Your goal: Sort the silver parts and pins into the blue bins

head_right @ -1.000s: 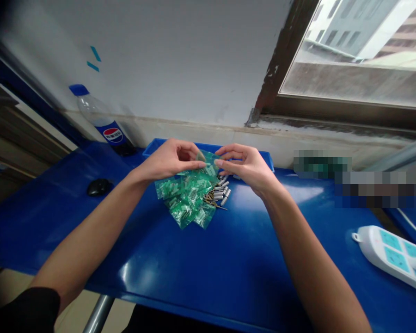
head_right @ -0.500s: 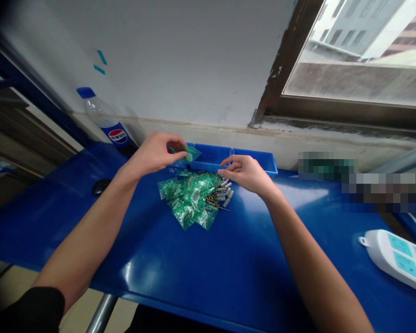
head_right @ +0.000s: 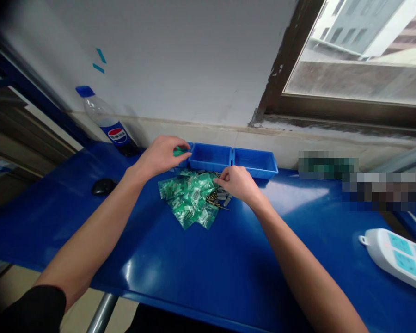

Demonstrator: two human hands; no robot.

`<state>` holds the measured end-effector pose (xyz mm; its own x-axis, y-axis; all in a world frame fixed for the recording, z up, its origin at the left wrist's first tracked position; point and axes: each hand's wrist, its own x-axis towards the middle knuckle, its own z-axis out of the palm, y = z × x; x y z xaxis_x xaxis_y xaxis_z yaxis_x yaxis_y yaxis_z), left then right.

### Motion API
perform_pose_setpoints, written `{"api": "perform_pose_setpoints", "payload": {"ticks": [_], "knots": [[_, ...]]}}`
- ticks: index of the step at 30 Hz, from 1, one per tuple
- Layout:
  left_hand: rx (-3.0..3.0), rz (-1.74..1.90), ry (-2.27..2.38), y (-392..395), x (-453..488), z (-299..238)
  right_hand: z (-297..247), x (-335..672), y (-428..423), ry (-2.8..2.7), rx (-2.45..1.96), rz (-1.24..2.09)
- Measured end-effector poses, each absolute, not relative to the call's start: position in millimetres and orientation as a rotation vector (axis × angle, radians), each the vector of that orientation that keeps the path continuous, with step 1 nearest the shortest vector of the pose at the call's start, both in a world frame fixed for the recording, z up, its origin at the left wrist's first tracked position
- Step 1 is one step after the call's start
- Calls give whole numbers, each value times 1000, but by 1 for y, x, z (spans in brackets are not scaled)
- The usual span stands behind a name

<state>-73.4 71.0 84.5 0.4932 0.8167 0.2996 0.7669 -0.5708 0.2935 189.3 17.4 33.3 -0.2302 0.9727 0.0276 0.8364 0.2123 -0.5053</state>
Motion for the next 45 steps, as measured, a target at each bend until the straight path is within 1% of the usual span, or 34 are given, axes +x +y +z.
{"api": "perform_pose_setpoints", "payload": {"ticks": [3,7,12,20,23,27,31,37,41,45], "knots": [[2588,538,1096,62,-59,84,31,188,18,-2114,-1713,584],[2650,312,903,54,-41,69,30,187,17,-2083,-1757,598],[2704,239,949,53,-35,57,32,186,17,-2081,-1721,657],[2641,215,974,56,-40,59,55,192,14,-1770,-1552,992],[2603,308,968,57,-38,58,71,196,8,-1715,-1449,1087],[2373,525,841,51,-35,67,85,201,3,-1634,-1313,1102],[2177,543,744,43,-32,79,88,204,3,-1591,-1251,1118],[2138,666,863,44,-32,82,84,198,4,-1552,-1204,1168],[2276,732,1047,51,-44,87,70,197,9,-1586,-1258,1090],[2442,839,1297,64,-65,90,48,195,15,-1762,-1334,990]]}}
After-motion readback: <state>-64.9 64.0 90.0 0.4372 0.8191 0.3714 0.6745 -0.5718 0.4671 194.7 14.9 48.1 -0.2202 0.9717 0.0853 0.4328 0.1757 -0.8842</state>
